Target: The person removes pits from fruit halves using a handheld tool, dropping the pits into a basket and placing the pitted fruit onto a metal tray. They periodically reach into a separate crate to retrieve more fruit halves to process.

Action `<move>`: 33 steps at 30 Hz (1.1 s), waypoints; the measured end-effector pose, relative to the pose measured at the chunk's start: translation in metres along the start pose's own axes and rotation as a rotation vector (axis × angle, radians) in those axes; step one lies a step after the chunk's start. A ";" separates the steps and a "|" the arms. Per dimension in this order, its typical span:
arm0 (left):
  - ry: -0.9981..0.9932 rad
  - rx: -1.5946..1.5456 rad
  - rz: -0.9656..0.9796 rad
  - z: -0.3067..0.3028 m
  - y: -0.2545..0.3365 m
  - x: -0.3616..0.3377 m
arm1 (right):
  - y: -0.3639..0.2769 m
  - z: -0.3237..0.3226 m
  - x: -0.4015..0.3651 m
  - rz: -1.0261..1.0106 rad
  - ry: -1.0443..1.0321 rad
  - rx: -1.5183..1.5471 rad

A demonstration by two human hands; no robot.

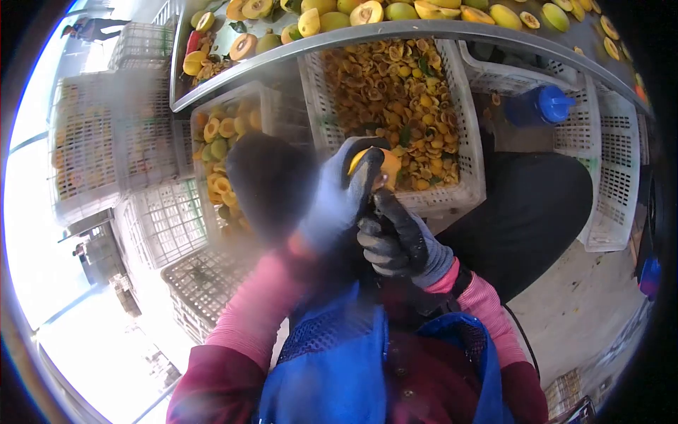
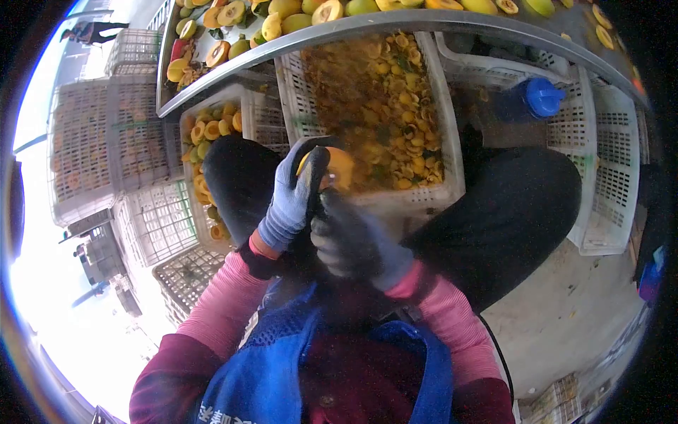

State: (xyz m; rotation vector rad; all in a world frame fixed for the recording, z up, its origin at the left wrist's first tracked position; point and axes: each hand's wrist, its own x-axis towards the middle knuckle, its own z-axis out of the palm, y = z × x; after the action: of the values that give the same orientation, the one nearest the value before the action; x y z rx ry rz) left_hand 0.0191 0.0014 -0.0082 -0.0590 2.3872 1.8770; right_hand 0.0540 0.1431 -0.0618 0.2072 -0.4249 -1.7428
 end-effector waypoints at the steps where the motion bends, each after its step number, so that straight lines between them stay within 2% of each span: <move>1: -0.032 0.015 0.095 -0.002 -0.006 0.003 | 0.002 0.006 0.002 -0.018 0.016 0.068; 4: 0.010 -0.351 -0.169 0.001 -0.007 -0.001 | 0.008 0.020 0.014 -0.044 0.010 0.188; 5: 0.065 -0.168 0.035 0.004 -0.011 -0.003 | 0.007 0.016 0.014 -0.053 -0.020 0.170; 7: 0.081 -0.302 -0.025 0.005 -0.016 -0.002 | 0.006 0.011 0.014 -0.076 -0.063 0.150; 8: 0.042 -0.626 -0.286 0.004 -0.017 -0.002 | 0.007 0.008 0.016 -0.092 -0.055 0.083; 9: 0.062 -0.636 -0.326 0.004 -0.020 -0.004 | 0.009 0.006 0.016 -0.112 -0.043 0.017; 11: 0.234 -0.115 -0.069 0.004 -0.046 -0.014 | 0.008 0.013 0.017 -0.114 -0.090 -0.098; 12: 0.283 -0.087 -0.097 0.002 -0.055 -0.022 | 0.006 0.011 0.017 -0.129 -0.090 -0.082; 13: 0.325 -0.268 -0.220 -0.002 -0.038 -0.028 | 0.002 0.006 0.016 -0.147 -0.093 -0.066; 15: 0.438 -0.425 -0.305 -0.026 -0.003 -0.043 | -0.005 0.000 0.017 -0.198 -0.041 -0.077; 16: 0.548 -0.122 -0.146 -0.045 0.006 -0.044 | -0.001 0.000 0.014 -0.203 0.028 -0.034; 17: 0.633 0.017 -0.095 -0.073 0.008 -0.050 | 0.000 0.002 0.012 -0.206 0.093 0.001; 18: 0.688 0.126 -0.134 -0.108 0.007 -0.060 | -0.004 0.005 0.013 -0.210 0.145 0.019; 19: 0.676 0.294 -0.234 -0.141 0.002 -0.071 | -0.007 -0.004 0.015 -0.186 0.038 -0.002; 21: 0.428 0.949 -0.525 -0.200 -0.014 -0.096 | -0.007 0.005 0.016 -0.204 0.161 -0.050; 22: 0.396 1.107 -0.608 -0.219 -0.022 -0.100 | -0.008 0.007 0.017 -0.215 0.222 -0.072; 24: 0.628 1.129 -0.589 -0.236 -0.037 -0.083 | -0.008 0.003 0.020 -0.229 0.286 -0.200; 26: 0.666 0.901 -0.277 -0.216 -0.009 -0.023 | -0.009 0.017 0.025 -0.247 0.360 -0.394; 27: 0.639 0.903 -0.144 -0.214 -0.006 0.011 | -0.008 0.022 0.030 -0.289 0.488 -0.441; 28: 0.584 0.863 -0.090 -0.214 -0.004 0.048 | -0.008 0.026 0.036 -0.333 0.615 -0.489; 29: 0.544 1.042 -0.144 -0.216 -0.003 0.083 | -0.008 0.027 0.040 -0.377 0.741 -0.533; 30: 0.413 0.978 -0.118 -0.213 0.006 0.116 | -0.011 0.022 0.040 -0.377 0.788 -0.602; 32: 0.335 1.307 -0.325 -0.226 -0.030 0.182 | -0.018 0.012 0.038 -0.378 0.839 -0.644; 33: 0.258 1.216 -0.208 -0.253 -0.066 0.216 | -0.022 0.011 0.038 -0.380 0.842 -0.614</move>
State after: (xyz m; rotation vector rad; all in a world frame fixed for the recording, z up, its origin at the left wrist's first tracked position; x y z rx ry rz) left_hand -0.2039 -0.2523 -0.0359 -0.4251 3.0722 0.1394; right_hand 0.0220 0.1118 -0.0568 0.5645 0.7962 -1.8789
